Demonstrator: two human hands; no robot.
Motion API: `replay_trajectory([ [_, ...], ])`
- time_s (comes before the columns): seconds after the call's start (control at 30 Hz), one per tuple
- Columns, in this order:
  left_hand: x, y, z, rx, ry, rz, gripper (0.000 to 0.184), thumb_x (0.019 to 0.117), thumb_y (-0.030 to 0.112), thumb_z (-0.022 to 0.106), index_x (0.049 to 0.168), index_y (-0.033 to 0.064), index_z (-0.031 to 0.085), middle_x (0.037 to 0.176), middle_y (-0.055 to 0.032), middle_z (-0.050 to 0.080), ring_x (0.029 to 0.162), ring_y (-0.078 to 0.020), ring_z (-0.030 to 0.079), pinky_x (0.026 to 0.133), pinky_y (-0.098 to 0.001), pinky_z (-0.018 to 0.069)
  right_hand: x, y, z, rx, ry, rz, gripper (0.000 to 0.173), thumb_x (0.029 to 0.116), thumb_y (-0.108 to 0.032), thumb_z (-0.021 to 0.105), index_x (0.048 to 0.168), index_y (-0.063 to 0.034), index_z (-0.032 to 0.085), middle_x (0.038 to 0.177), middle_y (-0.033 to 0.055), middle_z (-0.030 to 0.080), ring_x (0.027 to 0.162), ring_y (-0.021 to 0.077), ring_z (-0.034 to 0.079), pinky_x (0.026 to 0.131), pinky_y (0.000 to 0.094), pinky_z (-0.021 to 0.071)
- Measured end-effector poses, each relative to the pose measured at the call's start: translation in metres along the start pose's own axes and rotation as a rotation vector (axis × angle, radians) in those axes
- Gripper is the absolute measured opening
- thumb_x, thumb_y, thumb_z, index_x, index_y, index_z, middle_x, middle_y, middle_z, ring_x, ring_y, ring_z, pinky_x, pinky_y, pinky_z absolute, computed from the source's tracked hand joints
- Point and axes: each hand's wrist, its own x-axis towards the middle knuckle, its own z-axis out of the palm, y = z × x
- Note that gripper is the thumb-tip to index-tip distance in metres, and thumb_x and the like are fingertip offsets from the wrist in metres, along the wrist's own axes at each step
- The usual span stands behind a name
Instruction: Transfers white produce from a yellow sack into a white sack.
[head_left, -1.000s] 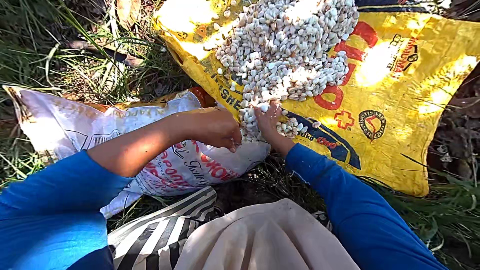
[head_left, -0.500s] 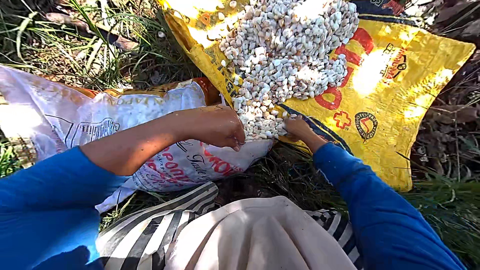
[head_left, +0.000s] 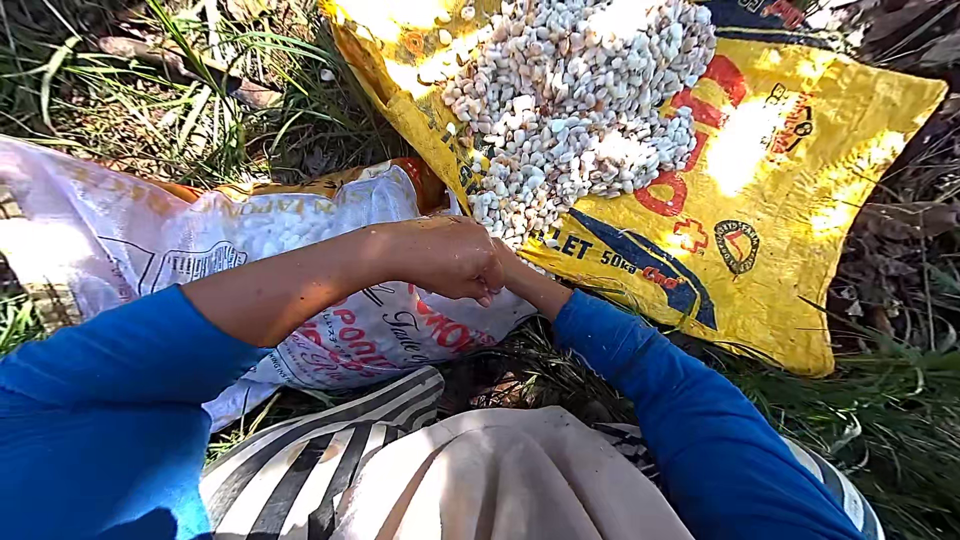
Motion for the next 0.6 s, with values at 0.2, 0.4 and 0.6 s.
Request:
replay_trajectory([
  [0.2, -0.004, 0.003, -0.002, 0.014, -0.019, -0.005, 0.019, 0.0973, 0.019, 0.069, 0.088, 0.0044, 0.077, 0.078, -0.0078, 0.069, 0.079, -0.0233, 0.067, 0.080, -0.0465, 0.0501, 0.028, -0.017, -0.034, 0.149, -0.145, 0.350, 0.034, 0.1034, -0.003, 0.055, 0.134, 0.0096, 0.051, 0.135, 0.0283, 0.058, 0.127, 0.0326, 0.058, 0.109, 0.0441, 0.0440],
  [0.4, 0.002, 0.004, -0.001, 0.059, -0.059, -0.007, 0.020, 0.0983, 0.021, 0.068, 0.089, 0.0048, 0.076, 0.081, -0.0081, 0.069, 0.086, -0.0247, 0.067, 0.085, -0.0484, 0.0519, 0.008, -0.022, -0.024, 0.076, 0.028, 0.253, 0.029, 0.1075, -0.007, 0.045, 0.115, 0.0122, 0.065, 0.118, 0.0292, 0.066, 0.116, 0.0362, 0.062, 0.103, 0.0468, 0.0458],
  [0.6, 0.000, 0.003, 0.000, 0.082, -0.065, -0.004, 0.020, 0.0991, 0.022, 0.067, 0.090, 0.0072, 0.076, 0.081, -0.0058, 0.068, 0.083, -0.0227, 0.067, 0.080, -0.0474, 0.0534, 0.017, -0.013, -0.020, 0.007, 0.039, 0.407, 0.061, 0.1133, -0.036, 0.031, 0.111, 0.0116, 0.069, 0.122, 0.0308, 0.066, 0.123, 0.0437, 0.060, 0.104, 0.0583, 0.0444],
])
